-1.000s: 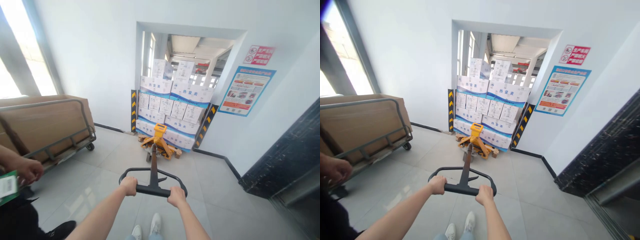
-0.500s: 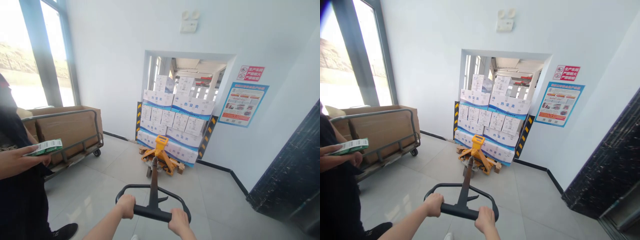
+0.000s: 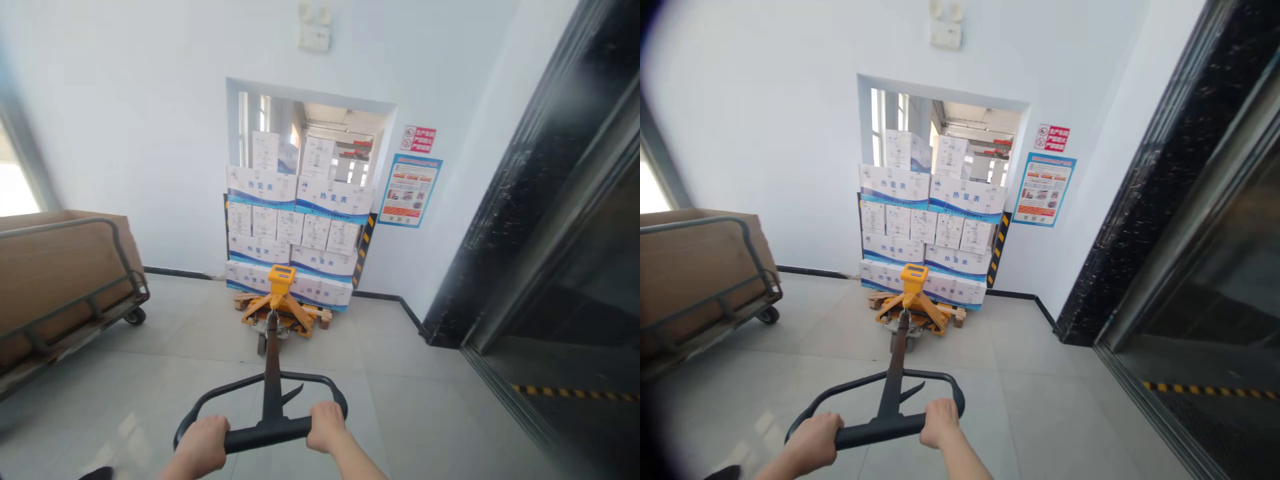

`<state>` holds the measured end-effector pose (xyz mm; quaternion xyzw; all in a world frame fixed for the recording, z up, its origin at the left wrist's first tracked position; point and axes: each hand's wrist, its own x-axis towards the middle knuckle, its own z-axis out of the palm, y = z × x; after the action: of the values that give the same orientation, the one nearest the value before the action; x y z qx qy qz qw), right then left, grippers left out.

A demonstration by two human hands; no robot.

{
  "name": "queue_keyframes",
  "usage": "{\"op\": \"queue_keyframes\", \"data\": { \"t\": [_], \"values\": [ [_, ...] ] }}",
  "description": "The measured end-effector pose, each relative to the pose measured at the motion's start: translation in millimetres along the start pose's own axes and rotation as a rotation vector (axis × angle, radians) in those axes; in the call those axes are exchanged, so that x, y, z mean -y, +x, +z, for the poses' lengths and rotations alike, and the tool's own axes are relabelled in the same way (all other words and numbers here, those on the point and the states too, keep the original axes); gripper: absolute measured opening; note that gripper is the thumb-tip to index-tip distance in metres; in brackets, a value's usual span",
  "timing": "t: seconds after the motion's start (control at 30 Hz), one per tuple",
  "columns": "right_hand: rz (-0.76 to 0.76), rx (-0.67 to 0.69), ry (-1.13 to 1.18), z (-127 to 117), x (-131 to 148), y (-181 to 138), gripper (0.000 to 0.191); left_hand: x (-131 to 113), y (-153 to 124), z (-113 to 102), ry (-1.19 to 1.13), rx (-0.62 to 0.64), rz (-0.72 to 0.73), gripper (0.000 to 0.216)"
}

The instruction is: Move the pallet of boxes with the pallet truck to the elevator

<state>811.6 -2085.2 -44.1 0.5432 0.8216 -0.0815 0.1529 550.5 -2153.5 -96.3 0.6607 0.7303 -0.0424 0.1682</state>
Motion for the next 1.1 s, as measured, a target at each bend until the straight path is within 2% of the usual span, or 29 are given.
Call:
{"op": "queue_keyframes", "data": {
  "t": [0.1, 0.23, 0.43, 0.7, 0.83, 0.93, 1.0, 1.07, 1.1],
  "values": [
    [0.004, 0.039, -0.012, -2.1, 21.1, -7.0, 0.031, 24.8, -5.3, 9.8, 0.011, -0.008, 0.012, 0.034],
    [-0.026, 0.034, -0.005, 4.7, 46.4, -11.0, 0.033, 50.7, -17.0, 11.7, 0.008, 0.012, -0.01, 0.035],
    [-0.038, 0.016, 0.013, 9.4, 58.1, -21.9, 0.033, 54.8, -37.2, 9.0, 0.016, 0.009, -0.027, 0.031],
    [-0.042, 0.055, 0.004, 3.8, 74.4, -31.0, 0.033, 81.9, -38.5, 21.6, 0.029, 0.023, 0.013, 0.037],
    [-0.003, 0.042, 0.04, -0.5, 75.8, -38.0, 0.032, 83.4, -39.7, 12.1, 0.033, 0.079, 0.055, 0.038],
    [0.01, 0.048, 0.04, 3.4, 80.4, -20.7, 0.031, 80.1, -35.0, -5.9, 0.056, 0.075, 0.065, 0.037],
    [-0.028, 0.058, -0.007, 13.5, 92.4, 0.8, 0.032, 83.5, -29.3, -15.1, 0.11, 0.115, 0.099, 0.031],
    [-0.077, 0.056, -0.067, 26.1, 103.9, 27.7, 0.034, 91.9, -15.5, -19.7, 0.035, 0.104, 0.067, 0.029],
    [-0.025, 0.044, -0.049, 31.5, 106.7, 42.7, 0.032, 97.6, -4.2, -20.9, -0.017, 0.095, 0.043, 0.028]
  ]
}}
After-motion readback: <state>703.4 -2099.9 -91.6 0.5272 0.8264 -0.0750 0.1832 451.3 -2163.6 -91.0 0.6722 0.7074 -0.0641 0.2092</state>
